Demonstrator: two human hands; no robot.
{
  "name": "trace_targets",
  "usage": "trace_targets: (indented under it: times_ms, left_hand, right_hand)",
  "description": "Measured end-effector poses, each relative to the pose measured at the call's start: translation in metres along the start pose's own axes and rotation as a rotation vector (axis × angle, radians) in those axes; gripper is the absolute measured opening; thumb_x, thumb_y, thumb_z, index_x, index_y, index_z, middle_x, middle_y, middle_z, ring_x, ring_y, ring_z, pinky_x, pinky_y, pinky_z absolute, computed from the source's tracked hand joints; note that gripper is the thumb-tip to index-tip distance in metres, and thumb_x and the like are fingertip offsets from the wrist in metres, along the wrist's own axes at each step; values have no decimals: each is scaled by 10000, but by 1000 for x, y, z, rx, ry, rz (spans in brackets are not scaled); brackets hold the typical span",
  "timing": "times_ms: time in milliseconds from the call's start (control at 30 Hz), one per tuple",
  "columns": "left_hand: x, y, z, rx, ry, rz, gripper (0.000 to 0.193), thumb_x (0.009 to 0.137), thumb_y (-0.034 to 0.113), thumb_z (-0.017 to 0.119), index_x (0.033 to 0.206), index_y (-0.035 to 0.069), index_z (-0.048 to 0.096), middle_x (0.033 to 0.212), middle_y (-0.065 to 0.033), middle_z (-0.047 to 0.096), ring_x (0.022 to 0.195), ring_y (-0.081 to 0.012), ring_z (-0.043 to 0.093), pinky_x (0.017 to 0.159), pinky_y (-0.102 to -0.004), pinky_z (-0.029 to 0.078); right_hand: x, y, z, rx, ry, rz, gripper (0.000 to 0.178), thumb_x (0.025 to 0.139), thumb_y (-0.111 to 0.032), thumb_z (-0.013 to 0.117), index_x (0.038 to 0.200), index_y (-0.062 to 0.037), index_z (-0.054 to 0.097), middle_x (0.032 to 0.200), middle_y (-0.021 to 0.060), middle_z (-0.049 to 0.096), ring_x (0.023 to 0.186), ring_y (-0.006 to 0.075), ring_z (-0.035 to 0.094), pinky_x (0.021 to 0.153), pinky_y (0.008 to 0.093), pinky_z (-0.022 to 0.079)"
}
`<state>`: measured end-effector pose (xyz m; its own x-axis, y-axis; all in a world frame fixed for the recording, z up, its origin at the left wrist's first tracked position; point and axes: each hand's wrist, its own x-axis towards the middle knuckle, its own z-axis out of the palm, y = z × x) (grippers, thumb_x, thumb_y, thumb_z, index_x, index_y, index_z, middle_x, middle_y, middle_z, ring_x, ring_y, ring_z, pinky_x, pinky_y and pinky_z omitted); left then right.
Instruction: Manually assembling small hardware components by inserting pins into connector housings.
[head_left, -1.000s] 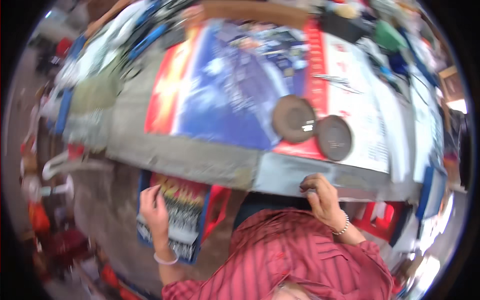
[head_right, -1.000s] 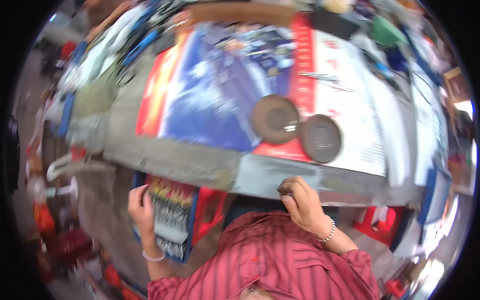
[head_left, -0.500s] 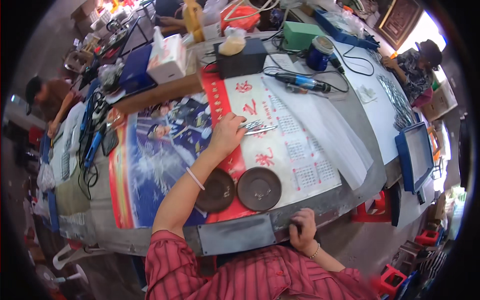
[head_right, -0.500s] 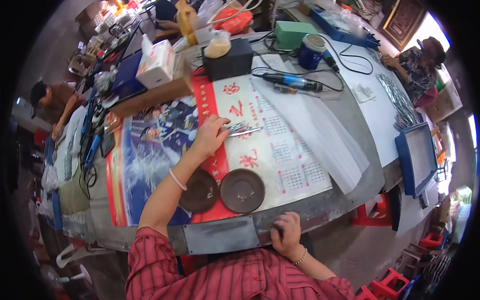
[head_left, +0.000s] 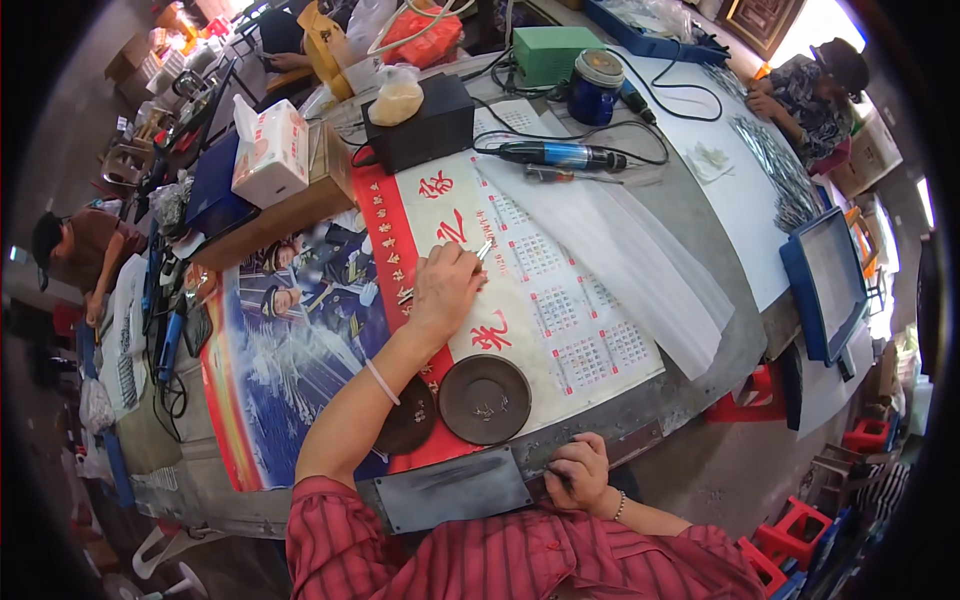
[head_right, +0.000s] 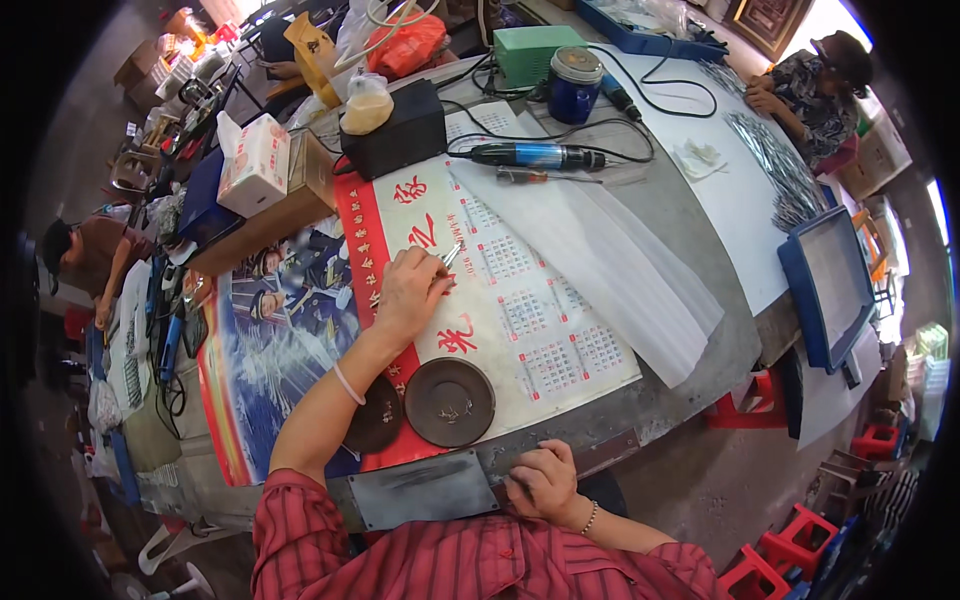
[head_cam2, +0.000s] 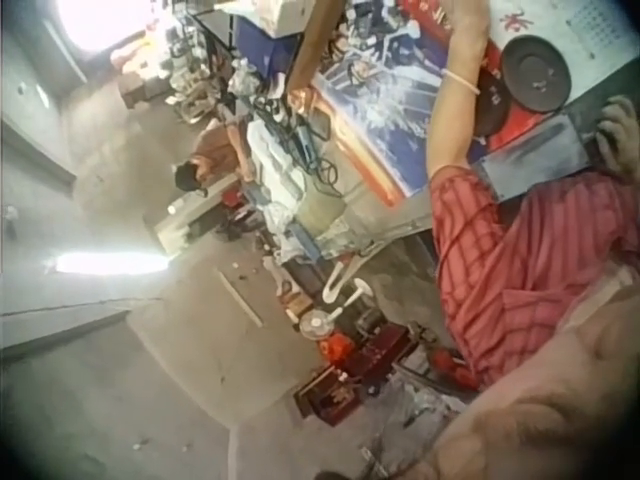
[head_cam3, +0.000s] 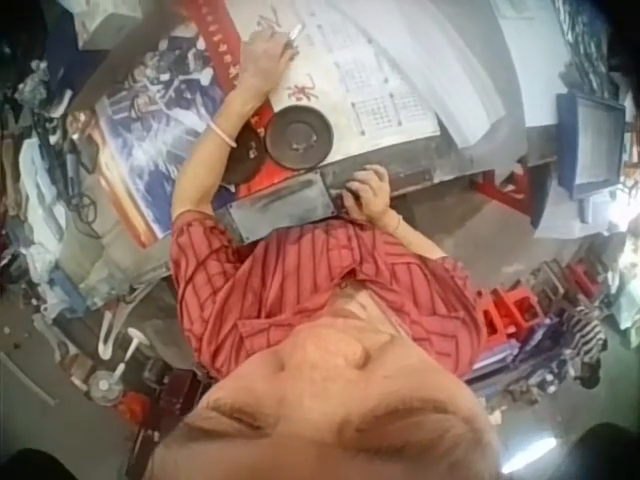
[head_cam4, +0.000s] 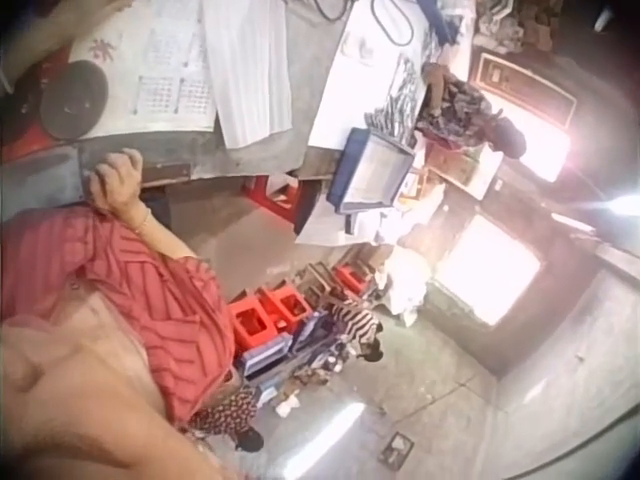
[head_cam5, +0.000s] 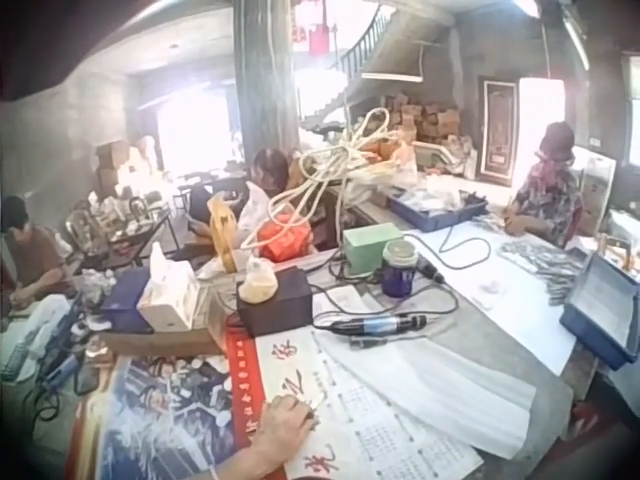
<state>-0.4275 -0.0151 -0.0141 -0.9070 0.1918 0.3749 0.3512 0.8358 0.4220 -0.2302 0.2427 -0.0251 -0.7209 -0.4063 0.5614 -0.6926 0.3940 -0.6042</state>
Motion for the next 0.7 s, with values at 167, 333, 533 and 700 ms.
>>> trace_targets:
  times_ms: [167, 333, 533, 700]
  left_hand:
    - [2, -3, -1, 132, -53, -69, 137, 764, 158, 703, 828, 56, 640, 883, -90, 576, 876, -272, 556, 755, -397, 410]
    - [-8, -1, -1, 161, -118, -29, 122, 786, 139, 668, 855, 51, 619, 871, -105, 582, 874, -287, 562, 756, -404, 422]
    - [-39, 16, -59, -221, -14, -115, 88, 855, 71, 596, 893, -2, 562, 878, -166, 582, 794, -273, 604, 701, -361, 475]
    - [-121, 54, -116, -985, 83, -382, 156, 967, 59, 491, 1112, 10, 464, 900, -59, 574, 797, -138, 593, 727, -259, 486]
  right_hand:
    - [1, -4, -2, -17, 14, 13, 193, 692, -73, 698, 846, -78, 582, 841, 48, 624, 747, 199, 593, 811, 396, 434]
    - [3, -9, -2, -44, 15, 18, 191, 692, -60, 697, 843, -73, 581, 834, 49, 621, 739, 201, 591, 806, 395, 433]
    - [3, -12, -4, 12, -20, 75, 196, 709, -47, 692, 855, -52, 562, 837, 95, 592, 783, 272, 573, 791, 424, 439]
    - [54, -13, -16, 106, -193, 261, 170, 780, -53, 645, 917, -13, 553, 922, 132, 576, 838, 341, 547, 743, 394, 442]
